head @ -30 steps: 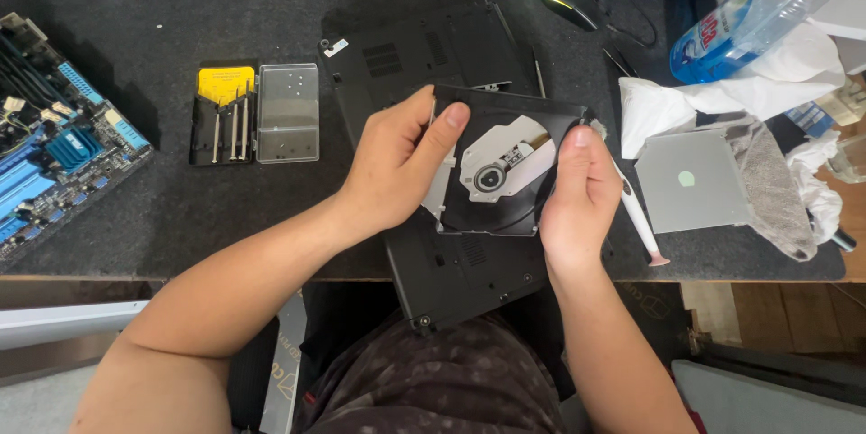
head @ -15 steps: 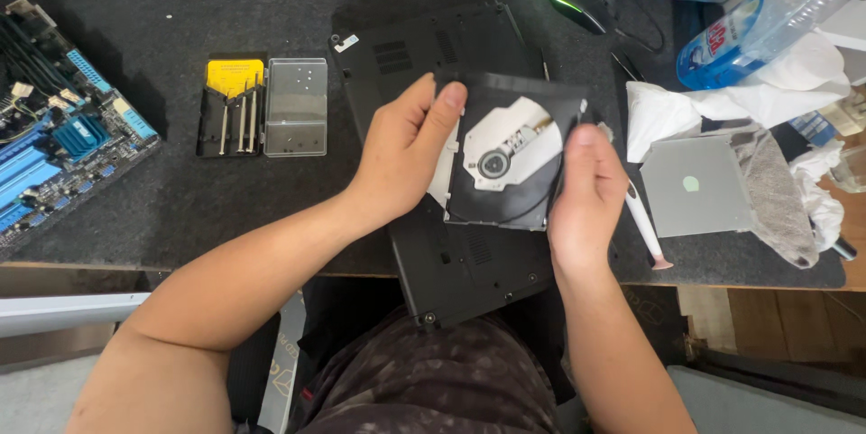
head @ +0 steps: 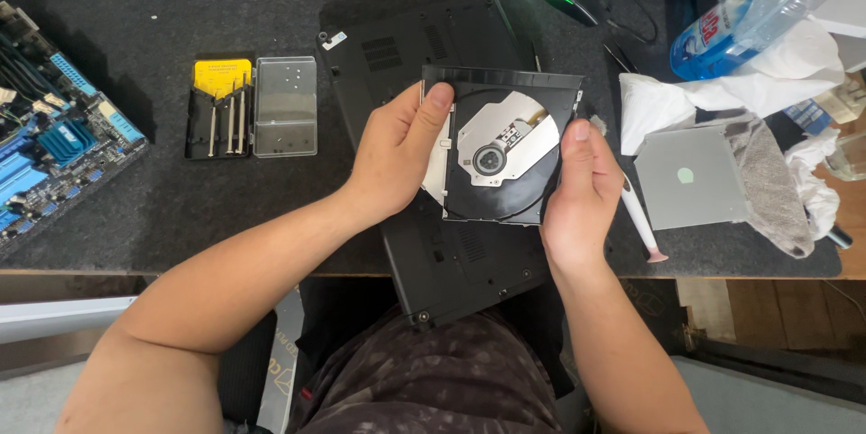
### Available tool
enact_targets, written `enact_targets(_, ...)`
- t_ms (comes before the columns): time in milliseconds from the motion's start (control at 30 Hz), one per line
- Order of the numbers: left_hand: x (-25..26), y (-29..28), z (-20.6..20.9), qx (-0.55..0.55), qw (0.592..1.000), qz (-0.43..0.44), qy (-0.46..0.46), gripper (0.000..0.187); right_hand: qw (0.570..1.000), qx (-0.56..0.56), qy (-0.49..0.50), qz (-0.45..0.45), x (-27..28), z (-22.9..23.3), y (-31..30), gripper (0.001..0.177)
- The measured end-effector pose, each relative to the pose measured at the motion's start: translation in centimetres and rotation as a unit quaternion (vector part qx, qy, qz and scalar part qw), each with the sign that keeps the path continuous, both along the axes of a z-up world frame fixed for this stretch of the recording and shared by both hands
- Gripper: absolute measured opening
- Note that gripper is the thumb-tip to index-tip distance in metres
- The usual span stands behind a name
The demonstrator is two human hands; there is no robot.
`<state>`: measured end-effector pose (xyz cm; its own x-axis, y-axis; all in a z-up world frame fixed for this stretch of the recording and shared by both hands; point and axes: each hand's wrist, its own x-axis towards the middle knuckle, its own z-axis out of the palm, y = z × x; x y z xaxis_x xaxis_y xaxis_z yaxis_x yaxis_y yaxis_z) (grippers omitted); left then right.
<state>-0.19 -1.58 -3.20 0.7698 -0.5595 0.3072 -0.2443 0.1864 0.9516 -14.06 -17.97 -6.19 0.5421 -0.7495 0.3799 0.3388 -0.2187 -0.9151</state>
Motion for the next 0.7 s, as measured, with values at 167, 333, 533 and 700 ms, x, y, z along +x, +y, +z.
enact_targets(167,-0.3,0.0,0.5,-0.003,1.000,-0.007,0.029,0.051,1.000,0.016,-0.005,0.013,0.3,2.1,1.5,0.033)
enact_targets(333,0.6,-0.5,-1.6,-0.005,0.999,-0.011,0.049,0.049,0.999,0.008,0.042,0.017,0.1,0.6,-0.4,0.034)
enact_targets(533,1.1,0.0,-1.1,0.053,0.998,0.005,0.028,0.053,0.994,-0.067,0.018,0.082,-0.6,3.5,-3.2,0.046)
enact_targets(700,0.7,0.5,3.6,0.200,0.978,-0.018,0.051,0.046,0.962,-0.228,0.050,0.143,-0.5,6.8,-6.0,0.065)
